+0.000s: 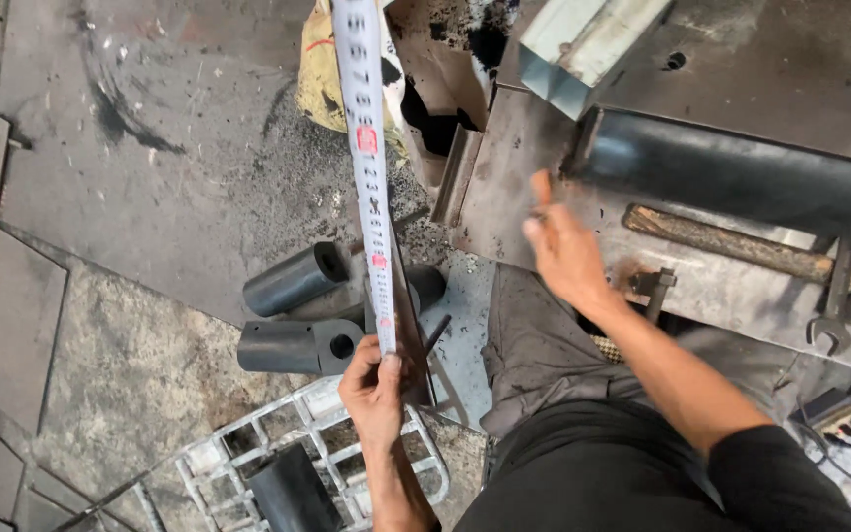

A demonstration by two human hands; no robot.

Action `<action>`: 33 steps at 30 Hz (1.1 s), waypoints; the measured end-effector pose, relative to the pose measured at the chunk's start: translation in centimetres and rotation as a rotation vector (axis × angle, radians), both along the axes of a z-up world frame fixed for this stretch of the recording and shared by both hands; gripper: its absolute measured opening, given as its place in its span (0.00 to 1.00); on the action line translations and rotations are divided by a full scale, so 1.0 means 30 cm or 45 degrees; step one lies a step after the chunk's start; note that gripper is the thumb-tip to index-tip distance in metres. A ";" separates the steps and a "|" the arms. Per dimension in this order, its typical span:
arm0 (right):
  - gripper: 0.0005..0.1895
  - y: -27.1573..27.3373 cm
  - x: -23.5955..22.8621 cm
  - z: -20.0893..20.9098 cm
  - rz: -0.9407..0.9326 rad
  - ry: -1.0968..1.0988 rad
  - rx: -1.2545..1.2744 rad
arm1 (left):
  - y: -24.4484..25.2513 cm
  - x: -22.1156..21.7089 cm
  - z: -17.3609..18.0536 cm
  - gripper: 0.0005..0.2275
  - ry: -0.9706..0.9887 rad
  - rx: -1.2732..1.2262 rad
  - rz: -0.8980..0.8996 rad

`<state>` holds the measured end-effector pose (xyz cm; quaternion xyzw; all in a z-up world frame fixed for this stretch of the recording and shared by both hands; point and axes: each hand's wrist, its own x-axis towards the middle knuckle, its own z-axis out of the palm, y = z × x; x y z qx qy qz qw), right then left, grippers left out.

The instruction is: Measuring and drilling holes in thick plastic industrial pipe segments using a magnetic drill press and hand tools.

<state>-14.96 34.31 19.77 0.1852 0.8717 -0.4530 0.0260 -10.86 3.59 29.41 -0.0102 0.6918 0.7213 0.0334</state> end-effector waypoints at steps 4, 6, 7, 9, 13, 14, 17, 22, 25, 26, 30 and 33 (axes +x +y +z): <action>0.23 -0.068 0.055 0.166 -0.120 -0.191 -0.591 | 0.033 -0.040 0.013 0.08 0.065 -0.116 -0.113; 0.23 -0.073 0.056 0.081 -0.126 0.020 -0.399 | 0.083 -0.069 0.023 0.08 0.035 -0.032 -0.120; 0.23 -0.069 0.046 0.037 -0.119 0.229 -0.199 | 0.113 -0.089 0.022 0.08 0.007 0.056 -0.118; 0.22 -0.083 -0.067 0.052 -0.237 0.141 -0.301 | 0.161 -0.130 -0.001 0.08 -0.043 -0.004 -0.104; 0.22 -0.108 -0.293 0.166 -0.623 -0.117 -0.651 | 0.229 -0.225 -0.093 0.11 -0.013 -0.036 -0.137; 0.22 -0.117 -0.320 0.076 -0.620 -0.108 -0.652 | 0.236 -0.234 -0.107 0.11 -0.004 -0.036 -0.136; 0.19 -0.120 -0.400 -0.017 -0.489 0.375 -0.162 | 0.244 -0.286 -0.121 0.11 -0.074 0.050 -0.142; 0.18 -0.099 -0.541 -0.010 -0.716 0.020 -0.553 | 0.236 -0.366 -0.129 0.12 -0.174 0.115 -0.081; 0.18 -0.124 -0.468 0.274 -0.517 -0.119 -0.447 | 0.168 -0.366 -0.120 0.11 -0.151 0.063 -0.097; 0.18 -0.105 -0.466 0.204 -0.517 -0.129 -0.435 | 0.147 -0.357 -0.129 0.11 -0.162 0.074 -0.095; 0.17 -0.074 -0.524 -0.066 -0.633 -0.009 -0.268 | 0.085 -0.308 -0.165 0.11 -0.104 0.250 -0.055; 0.15 -0.089 -0.548 0.078 -0.448 -0.040 -0.114 | 0.058 -0.273 -0.179 0.09 -0.093 0.422 -0.030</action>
